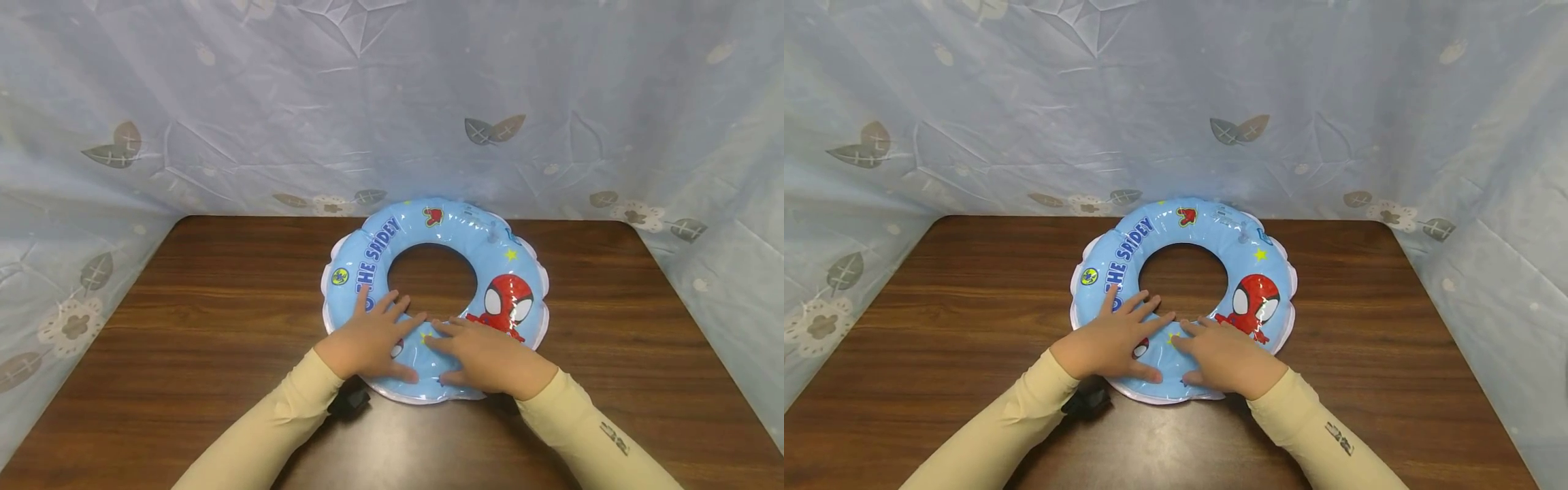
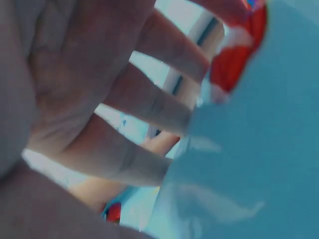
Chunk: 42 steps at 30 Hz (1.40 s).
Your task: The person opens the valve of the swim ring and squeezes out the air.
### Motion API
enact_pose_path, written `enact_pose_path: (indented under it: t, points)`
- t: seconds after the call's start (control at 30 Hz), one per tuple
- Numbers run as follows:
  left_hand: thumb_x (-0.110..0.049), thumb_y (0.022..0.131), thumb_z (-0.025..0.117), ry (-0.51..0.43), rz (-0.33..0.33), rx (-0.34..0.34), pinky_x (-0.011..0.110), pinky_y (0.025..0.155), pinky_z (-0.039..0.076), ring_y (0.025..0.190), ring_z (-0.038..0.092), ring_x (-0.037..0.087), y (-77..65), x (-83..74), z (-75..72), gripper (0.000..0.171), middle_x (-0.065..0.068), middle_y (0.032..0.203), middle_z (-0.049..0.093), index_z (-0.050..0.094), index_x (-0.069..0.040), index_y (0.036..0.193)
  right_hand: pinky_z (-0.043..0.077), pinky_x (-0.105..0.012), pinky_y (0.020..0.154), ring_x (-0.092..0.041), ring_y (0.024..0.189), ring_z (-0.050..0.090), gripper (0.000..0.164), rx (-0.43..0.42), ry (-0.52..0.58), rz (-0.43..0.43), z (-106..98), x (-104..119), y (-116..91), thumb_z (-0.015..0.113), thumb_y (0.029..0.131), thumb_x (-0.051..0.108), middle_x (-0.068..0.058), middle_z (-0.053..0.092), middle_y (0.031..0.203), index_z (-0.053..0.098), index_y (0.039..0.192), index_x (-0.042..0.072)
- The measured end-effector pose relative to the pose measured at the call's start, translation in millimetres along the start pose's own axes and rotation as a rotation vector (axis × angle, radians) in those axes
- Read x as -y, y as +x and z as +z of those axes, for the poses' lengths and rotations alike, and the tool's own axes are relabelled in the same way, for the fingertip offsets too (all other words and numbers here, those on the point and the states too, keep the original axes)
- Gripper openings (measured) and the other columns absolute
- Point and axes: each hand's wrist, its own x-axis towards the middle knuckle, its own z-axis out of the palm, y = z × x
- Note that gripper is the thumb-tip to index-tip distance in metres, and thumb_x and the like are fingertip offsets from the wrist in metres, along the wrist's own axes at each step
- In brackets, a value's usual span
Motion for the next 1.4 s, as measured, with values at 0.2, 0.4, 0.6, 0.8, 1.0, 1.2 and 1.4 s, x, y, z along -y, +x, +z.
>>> enact_pose_path:
  t: [0.2,0.4,0.6,0.8,1.0,1.2,1.4]
  points:
    - [-0.078,0.082,0.067,-0.101,0.02,-0.051,0.066,0.123,0.006,0.158,0.02,0.033,-3.9,12.6,-9.9,0.099,0.011,0.169,0.03,0.039,-0.025,0.161,0.046,-0.055,0.109,-0.04,0.14,0.05,0.068,-0.045,0.007,-0.006,-9.0,-8.6,-6.1,0.085,0.086,0.035,-0.016,0.055,0.152,0.061,0.145,0.011]
    - [-0.077,0.084,0.066,-0.08,-0.001,-0.15,0.065,0.123,-0.002,0.159,0.013,0.036,-6.4,32.5,-18.3,0.098,0.013,0.17,0.026,0.038,-0.024,0.162,0.034,-0.069,0.113,-0.048,0.145,0.038,0.086,-0.093,0.014,0.182,-19.7,-23.5,-13.0,0.088,0.08,0.04,-0.023,0.046,0.156,0.053,0.151,0.007]
    - [-0.081,0.079,0.066,-0.089,-0.056,-0.154,0.069,0.12,-0.007,0.159,-0.001,0.039,-5.1,44.7,-13.4,0.111,0.018,0.172,0.011,0.029,-0.021,0.165,0.025,-0.082,0.107,-0.058,0.146,0.022,0.109,-0.094,0.031,0.402,-16.3,-34.1,-12.3,0.087,0.075,0.051,-0.033,0.03,0.16,0.038,0.157,-0.001]
    - [-0.081,0.077,0.068,-0.101,-0.083,-0.134,0.071,0.12,-0.004,0.159,-0.003,0.04,-2.2,44.1,-10.1,0.115,0.019,0.172,0.007,0.029,-0.018,0.165,0.03,-0.083,0.103,-0.058,0.147,0.021,0.116,-0.031,0.042,0.438,-10.1,-38.3,-7.4,0.084,0.075,0.056,-0.034,0.026,0.162,0.032,0.157,-0.008]
    - [-0.082,0.077,0.068,-0.063,-0.102,-0.134,0.07,0.12,-0.005,0.159,-0.004,0.039,2.2,41.1,-6.2,0.113,0.019,0.173,0.006,0.033,-0.018,0.164,0.03,-0.081,0.104,-0.059,0.147,0.021,0.115,0.0,0.038,0.427,-6.0,-41.8,-3.3,0.082,0.078,0.056,-0.035,0.026,0.162,0.031,0.155,-0.013]
    - [-0.082,0.076,0.068,-0.014,-0.118,-0.123,0.069,0.12,-0.006,0.159,-0.004,0.04,3.1,34.6,-7.4,0.112,0.02,0.173,0.004,0.035,-0.02,0.163,0.034,-0.08,0.102,-0.058,0.147,0.022,0.112,0.025,0.058,0.404,-6.7,-46.0,-1.2,0.081,0.08,0.057,-0.035,0.028,0.161,0.034,0.154,-0.012]
    - [-0.082,0.077,0.067,-0.01,-0.131,-0.102,0.069,0.12,-0.008,0.159,-0.006,0.039,5.6,32.6,-6.4,0.11,0.019,0.173,0.002,0.035,-0.021,0.163,0.044,-0.073,0.1,-0.058,0.148,0.022,0.109,0.039,0.097,0.378,-8.7,-49.9,-0.1,0.08,0.081,0.056,-0.035,0.029,0.161,0.035,0.154,-0.011]
